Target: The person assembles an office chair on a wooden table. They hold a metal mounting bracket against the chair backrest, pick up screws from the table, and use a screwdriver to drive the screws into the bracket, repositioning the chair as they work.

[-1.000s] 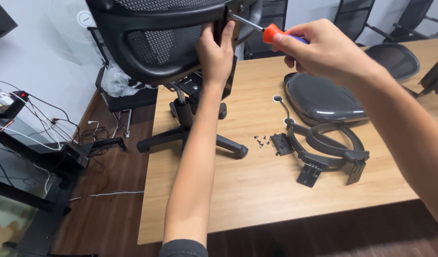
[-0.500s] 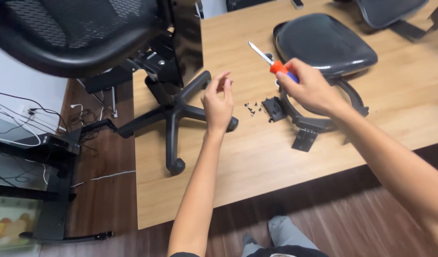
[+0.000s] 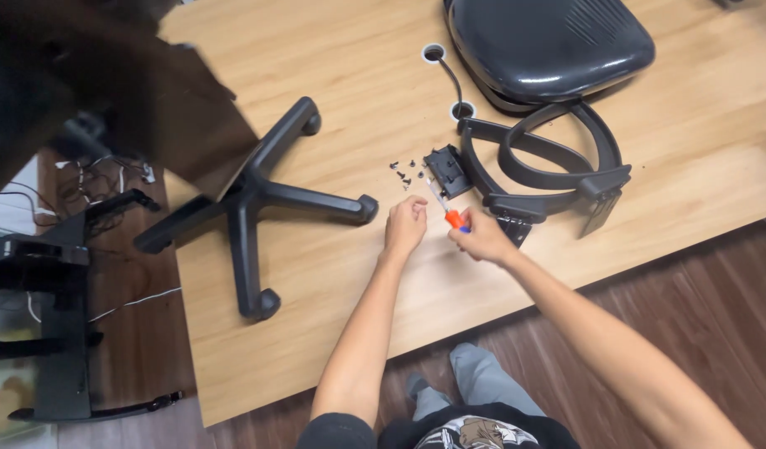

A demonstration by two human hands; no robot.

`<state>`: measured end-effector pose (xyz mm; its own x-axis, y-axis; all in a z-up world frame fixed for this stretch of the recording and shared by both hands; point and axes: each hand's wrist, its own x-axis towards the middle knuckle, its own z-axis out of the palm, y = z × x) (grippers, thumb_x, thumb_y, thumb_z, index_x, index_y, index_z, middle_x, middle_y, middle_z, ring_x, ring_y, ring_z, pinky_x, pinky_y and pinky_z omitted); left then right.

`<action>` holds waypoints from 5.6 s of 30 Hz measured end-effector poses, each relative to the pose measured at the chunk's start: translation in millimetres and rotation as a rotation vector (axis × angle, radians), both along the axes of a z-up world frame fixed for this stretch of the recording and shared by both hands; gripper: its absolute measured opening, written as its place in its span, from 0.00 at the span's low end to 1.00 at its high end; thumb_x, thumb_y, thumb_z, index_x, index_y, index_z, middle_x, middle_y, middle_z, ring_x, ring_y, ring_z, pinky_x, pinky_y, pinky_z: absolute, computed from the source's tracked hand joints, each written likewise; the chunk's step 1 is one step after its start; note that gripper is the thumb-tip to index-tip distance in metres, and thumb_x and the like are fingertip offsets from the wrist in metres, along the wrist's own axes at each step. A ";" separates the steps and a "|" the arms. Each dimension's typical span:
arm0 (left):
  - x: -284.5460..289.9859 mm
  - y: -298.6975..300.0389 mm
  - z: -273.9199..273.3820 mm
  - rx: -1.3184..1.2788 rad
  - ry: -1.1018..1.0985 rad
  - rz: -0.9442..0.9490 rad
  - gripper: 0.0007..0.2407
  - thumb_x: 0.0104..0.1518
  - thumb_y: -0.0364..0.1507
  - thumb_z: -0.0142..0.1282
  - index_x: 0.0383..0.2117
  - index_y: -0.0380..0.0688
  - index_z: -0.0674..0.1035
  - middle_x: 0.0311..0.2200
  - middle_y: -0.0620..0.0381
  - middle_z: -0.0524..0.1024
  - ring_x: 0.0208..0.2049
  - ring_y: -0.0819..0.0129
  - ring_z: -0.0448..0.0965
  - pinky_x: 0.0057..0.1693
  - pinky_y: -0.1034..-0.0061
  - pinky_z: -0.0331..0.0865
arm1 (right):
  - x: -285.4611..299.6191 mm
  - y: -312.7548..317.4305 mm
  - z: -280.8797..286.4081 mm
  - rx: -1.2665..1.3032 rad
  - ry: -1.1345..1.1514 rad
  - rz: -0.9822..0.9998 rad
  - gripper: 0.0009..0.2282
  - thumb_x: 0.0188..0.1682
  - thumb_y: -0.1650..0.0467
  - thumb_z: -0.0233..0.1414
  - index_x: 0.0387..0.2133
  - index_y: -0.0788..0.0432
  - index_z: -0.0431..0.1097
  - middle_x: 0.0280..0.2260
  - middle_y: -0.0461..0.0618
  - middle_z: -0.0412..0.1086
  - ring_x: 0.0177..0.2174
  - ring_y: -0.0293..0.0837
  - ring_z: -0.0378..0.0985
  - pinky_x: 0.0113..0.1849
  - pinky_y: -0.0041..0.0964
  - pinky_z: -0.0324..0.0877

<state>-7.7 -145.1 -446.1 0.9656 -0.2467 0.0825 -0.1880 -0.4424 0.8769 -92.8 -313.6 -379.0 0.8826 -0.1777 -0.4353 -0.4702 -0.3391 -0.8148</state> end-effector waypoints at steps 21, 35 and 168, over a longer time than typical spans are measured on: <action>41.3 -72.7 -79.4 0.421 0.044 0.059 0.06 0.55 0.33 0.64 0.35 0.50 0.81 0.38 0.54 0.78 0.40 0.51 0.81 0.46 0.57 0.73 | 19.8 -34.9 -131.7 -0.072 0.007 0.085 0.17 0.40 0.64 0.59 0.37 0.62 0.66 0.26 0.53 0.73 0.27 0.43 0.77 0.31 0.38 0.70; 64.7 -39.7 -25.2 -0.773 0.389 0.172 0.09 0.65 0.32 0.54 0.41 0.38 0.76 0.37 0.52 0.80 0.31 0.73 0.78 0.40 0.79 0.74 | 50.2 -10.7 12.4 0.077 -0.151 0.085 0.10 0.48 0.71 0.53 0.41 0.61 0.65 0.28 0.50 0.72 0.22 0.39 0.72 0.27 0.37 0.67; -17.6 178.5 434.9 0.076 -1.055 0.267 0.29 0.56 0.24 0.66 0.63 0.32 0.64 0.39 0.39 0.80 0.43 0.43 0.81 0.56 0.56 0.71 | -41.6 107.8 404.0 0.303 -0.648 0.331 0.15 0.54 0.67 0.57 0.49 0.63 0.68 0.31 0.47 0.74 0.21 0.28 0.62 0.20 0.24 0.53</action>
<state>-25.3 33.5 -11.2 0.4406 -0.0787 0.8942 -0.7192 -0.6271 0.2992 -134.4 -205.7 24.9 0.9633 0.1832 0.1962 0.2165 -0.0978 -0.9714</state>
